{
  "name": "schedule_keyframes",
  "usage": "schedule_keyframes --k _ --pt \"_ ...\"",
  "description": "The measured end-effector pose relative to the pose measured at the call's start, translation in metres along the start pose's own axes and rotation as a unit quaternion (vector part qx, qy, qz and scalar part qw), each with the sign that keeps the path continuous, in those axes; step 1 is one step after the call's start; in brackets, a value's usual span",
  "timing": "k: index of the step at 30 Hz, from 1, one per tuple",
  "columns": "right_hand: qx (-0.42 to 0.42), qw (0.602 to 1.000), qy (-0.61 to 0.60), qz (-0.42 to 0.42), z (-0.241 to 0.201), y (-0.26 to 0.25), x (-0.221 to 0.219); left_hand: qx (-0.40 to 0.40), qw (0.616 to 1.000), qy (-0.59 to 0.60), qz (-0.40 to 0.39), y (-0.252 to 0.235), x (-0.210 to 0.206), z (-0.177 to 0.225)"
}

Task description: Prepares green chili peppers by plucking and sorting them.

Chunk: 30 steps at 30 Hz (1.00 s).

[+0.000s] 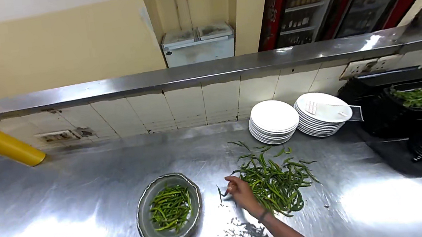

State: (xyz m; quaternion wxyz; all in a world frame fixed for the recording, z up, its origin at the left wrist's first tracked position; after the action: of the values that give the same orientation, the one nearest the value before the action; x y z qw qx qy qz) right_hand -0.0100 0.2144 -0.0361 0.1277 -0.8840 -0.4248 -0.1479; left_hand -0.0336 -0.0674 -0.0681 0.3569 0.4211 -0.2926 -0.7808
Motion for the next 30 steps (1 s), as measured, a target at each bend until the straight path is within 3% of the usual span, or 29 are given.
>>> schedule_keyframes --k 2,3,7,11,18,23,27,30 --pt "-0.068 0.962 -0.252 0.078 -0.009 0.038 0.013 0.013 1.0 -0.01 -0.003 -0.001 -0.01 -0.006" --pt "-0.097 0.937 -0.323 0.086 -0.014 0.056 0.017 0.016 1.0 -0.017 -0.009 -0.004 -0.018 -0.006" --pt "-0.187 0.875 -0.444 0.049 -0.024 0.123 0.01 -0.026 0.993 -0.062 -0.097 -0.013 -0.047 -0.005" --pt "-0.213 0.886 -0.406 0.073 -0.027 0.161 0.005 -0.047 0.988 -0.098 -0.114 -0.023 -0.069 0.0" --pt "-0.223 0.935 -0.266 0.078 -0.015 0.173 0.012 -0.057 0.979 -0.164 -0.106 -0.027 -0.076 0.001" --pt "-0.206 0.964 -0.167 -0.02 -0.005 0.175 0.003 -0.063 0.978 -0.177 -0.092 -0.023 -0.068 -0.003" --pt "-0.215 0.97 -0.113 -0.033 -0.002 0.175 -0.002 -0.083 0.97 -0.216 -0.069 -0.023 -0.066 -0.005" --pt "-0.199 0.975 -0.079 -0.059 0.001 0.172 -0.005 -0.059 0.981 -0.175 -0.05 -0.022 -0.063 -0.008"
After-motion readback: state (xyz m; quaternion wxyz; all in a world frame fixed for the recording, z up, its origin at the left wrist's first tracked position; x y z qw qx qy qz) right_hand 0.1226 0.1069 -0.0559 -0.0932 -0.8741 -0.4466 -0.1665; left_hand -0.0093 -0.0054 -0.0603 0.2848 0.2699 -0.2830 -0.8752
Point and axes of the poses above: each hand's wrist, its own y-axis away from the middle knuckle, its own x-axis out of the back of the hand, z = x × y, the point moved 5 cm from there along -y, towards the middle knuckle, and after that the axes turned 13 degrees about x, right-handed, at the moved point
